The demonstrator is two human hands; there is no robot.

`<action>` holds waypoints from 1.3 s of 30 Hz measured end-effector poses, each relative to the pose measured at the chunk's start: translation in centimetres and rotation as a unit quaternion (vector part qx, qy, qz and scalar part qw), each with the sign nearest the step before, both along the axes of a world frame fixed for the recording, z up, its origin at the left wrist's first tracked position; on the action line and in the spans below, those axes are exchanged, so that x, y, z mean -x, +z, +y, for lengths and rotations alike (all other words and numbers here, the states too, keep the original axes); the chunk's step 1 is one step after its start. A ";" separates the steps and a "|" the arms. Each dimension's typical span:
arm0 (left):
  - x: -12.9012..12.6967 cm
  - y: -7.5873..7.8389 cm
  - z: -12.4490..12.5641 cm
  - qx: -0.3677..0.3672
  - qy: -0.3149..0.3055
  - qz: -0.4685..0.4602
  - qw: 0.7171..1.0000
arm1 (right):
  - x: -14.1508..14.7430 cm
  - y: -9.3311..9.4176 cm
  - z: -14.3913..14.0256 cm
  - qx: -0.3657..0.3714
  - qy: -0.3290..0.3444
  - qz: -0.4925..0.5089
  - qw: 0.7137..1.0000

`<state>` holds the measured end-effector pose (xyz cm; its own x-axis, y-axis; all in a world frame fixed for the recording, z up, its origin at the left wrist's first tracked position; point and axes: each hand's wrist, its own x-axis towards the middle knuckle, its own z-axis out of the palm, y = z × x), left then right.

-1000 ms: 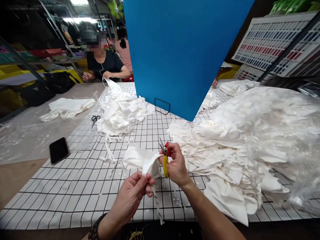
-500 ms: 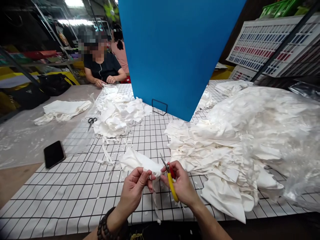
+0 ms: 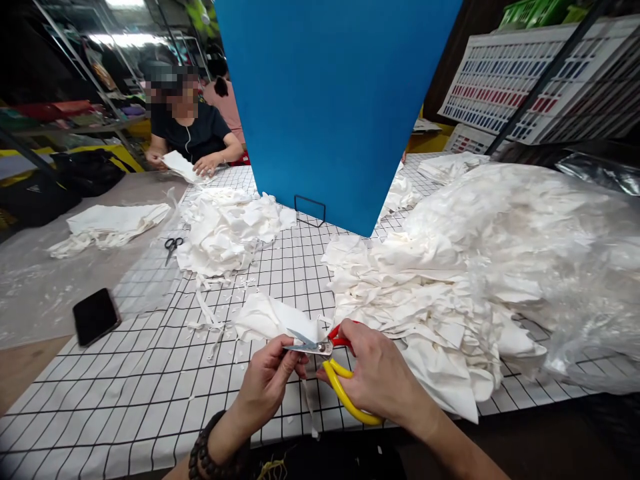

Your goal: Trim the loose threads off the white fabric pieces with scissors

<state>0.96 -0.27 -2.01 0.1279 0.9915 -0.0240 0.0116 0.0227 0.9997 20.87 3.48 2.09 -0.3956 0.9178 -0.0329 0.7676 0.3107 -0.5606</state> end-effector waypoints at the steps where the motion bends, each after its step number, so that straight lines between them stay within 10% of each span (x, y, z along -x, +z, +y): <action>1: 0.0 0.0 0.0 -0.003 -0.001 0.006 1.000 | 0.0 0.0 0.0 -0.001 0.002 -0.002 1.000; 39: 0.8 0.5 0.4 0.103 -0.042 -0.078 0.991 | -0.3 -2.3 0.4 -0.068 0.015 -0.067 0.995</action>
<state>0.16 0.17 -1.50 0.2268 0.9536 -0.1982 -0.1318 0.2317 0.9638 21.20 3.83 -0.25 -0.4241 0.9049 0.0362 0.8212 0.4011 -0.4060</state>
